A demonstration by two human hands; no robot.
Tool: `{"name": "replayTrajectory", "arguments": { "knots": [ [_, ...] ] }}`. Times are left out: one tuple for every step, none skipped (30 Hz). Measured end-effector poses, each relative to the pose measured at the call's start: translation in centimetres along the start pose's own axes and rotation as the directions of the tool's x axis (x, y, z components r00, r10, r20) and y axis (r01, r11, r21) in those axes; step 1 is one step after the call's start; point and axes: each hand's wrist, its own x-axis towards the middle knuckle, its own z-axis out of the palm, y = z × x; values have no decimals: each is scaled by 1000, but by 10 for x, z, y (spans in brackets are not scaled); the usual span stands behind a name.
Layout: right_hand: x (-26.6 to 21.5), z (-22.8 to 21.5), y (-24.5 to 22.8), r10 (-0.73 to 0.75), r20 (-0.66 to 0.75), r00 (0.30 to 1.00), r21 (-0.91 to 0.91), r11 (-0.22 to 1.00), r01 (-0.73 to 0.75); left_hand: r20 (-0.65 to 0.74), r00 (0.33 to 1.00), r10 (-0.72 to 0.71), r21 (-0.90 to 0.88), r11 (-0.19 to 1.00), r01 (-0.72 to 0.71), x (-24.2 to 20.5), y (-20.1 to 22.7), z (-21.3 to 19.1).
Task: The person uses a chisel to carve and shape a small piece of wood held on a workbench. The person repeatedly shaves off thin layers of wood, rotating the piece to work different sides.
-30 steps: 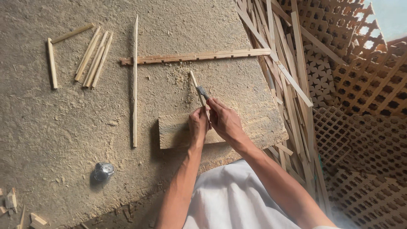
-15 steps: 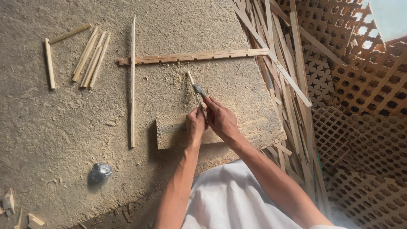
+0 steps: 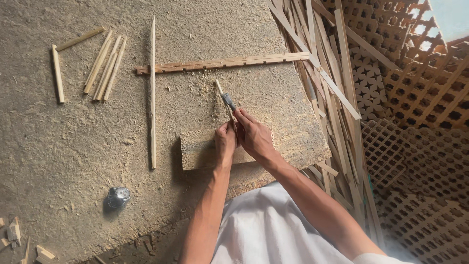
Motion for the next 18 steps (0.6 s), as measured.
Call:
{"name": "replayTrajectory", "arguments": {
  "knots": [
    [-3, 1, 2, 1, -6, 1000, 0, 1000, -1, 4, 1000, 4, 2, 1000, -4, -1, 2, 0],
    [-6, 1, 4, 4, 1, 1000, -16, 1000, -4, 19, 1000, -2, -15, 1000, 2, -1, 5, -1],
    [-10, 3, 6, 6, 14, 1000, -33, 999, -6, 30, 999, -13, -33, 999, 14, -4, 6, -2],
    [-6, 0, -1, 6, 14, 1000, -32, 999, -6, 30, 999, -12, -32, 999, 13, -5, 9, -2],
    [-3, -4, -6, -14, -12, 1000, -18, 1000, 14, 16, 1000, -13, -42, 999, 14, -8, 10, -1],
    [1, -8, -11, -34, -38, 999, -5, 999, 34, 3, 1000, -13, -52, 999, 14, -11, 12, 0],
    [0, -5, -7, -32, -36, 999, -8, 999, 32, 5, 1000, -16, -53, 998, 17, -10, 8, 1],
    [-2, -2, -4, -14, -29, 999, -10, 1000, 14, 8, 1000, -18, -68, 998, 18, -8, 4, 2],
    [0, 2, -2, -1, -25, 1000, -8, 1000, 0, 9, 1000, -13, -80, 997, 14, -5, 1, 2],
    [1, 4, -2, -2, -28, 1000, -7, 1000, 2, 9, 1000, -10, -80, 997, 10, -7, 8, 0],
    [0, 5, 0, 2, -22, 1000, 4, 1000, -2, 4, 1000, -7, -74, 997, 7, -11, 14, -1],
    [-2, 5, 1, 7, -17, 1000, 16, 1000, -7, 0, 1000, -5, -69, 998, 5, -16, 20, -2],
    [-6, 5, 1, 7, -20, 1000, 18, 1000, -7, 1, 1000, -2, -67, 998, 2, -15, 20, -3],
    [-10, 4, 1, 3, -19, 1000, -15, 1000, -3, 7, 1000, 6, -48, 999, -6, -14, 21, -5],
    [-14, 3, 3, 1, -17, 1000, -51, 999, -2, 17, 1000, 11, -32, 999, -10, -13, 20, -5],
    [-11, -2, -4, 3, -20, 1000, -53, 999, -4, 20, 1000, 12, -32, 999, -11, -10, 17, -5],
    [-10, -8, -9, -23, -24, 999, -38, 999, 22, 19, 1000, 12, -31, 999, -12, -9, 13, -4],
    [-8, -15, -15, -48, -29, 998, -23, 999, 48, 18, 1000, 13, -30, 999, -12, -8, 8, -3]
  ]
}}
